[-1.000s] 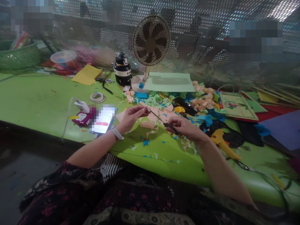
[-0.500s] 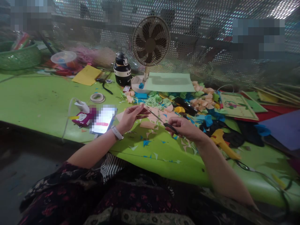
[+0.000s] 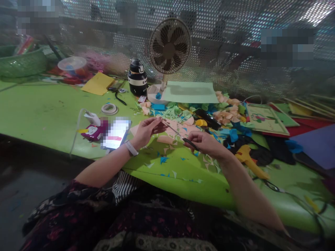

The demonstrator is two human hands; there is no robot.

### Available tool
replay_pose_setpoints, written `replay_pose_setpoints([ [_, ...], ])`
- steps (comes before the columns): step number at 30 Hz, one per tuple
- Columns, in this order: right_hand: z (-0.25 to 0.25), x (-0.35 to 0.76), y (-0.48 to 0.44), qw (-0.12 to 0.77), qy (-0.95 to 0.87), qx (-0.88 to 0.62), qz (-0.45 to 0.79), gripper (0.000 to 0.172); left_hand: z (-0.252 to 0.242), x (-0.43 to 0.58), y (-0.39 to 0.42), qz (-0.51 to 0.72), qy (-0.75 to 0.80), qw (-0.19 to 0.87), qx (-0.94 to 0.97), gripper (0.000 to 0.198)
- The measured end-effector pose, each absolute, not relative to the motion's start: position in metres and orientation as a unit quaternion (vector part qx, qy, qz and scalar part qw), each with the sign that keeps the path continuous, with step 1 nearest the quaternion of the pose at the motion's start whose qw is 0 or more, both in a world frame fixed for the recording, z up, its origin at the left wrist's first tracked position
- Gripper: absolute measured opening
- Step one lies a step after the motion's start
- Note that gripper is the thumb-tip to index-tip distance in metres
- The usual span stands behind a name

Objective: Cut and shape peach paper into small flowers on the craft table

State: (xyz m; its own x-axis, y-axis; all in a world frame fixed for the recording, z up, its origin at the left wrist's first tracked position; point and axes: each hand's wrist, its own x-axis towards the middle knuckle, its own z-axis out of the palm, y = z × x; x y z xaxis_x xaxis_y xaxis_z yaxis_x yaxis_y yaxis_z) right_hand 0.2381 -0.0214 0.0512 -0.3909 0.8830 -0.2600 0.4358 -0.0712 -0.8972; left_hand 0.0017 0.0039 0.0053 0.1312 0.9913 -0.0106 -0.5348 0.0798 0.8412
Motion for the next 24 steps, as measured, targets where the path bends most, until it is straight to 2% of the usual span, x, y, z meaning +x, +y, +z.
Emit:
replay_pose_setpoints([
  [24, 0.0490, 0.2420, -0.0217, 0.195, -0.651, -0.505, 0.533, 0.050, 0.0036, -0.0013, 0.0014, 0.544, 0.317, 0.660, 0.410, 0.032],
])
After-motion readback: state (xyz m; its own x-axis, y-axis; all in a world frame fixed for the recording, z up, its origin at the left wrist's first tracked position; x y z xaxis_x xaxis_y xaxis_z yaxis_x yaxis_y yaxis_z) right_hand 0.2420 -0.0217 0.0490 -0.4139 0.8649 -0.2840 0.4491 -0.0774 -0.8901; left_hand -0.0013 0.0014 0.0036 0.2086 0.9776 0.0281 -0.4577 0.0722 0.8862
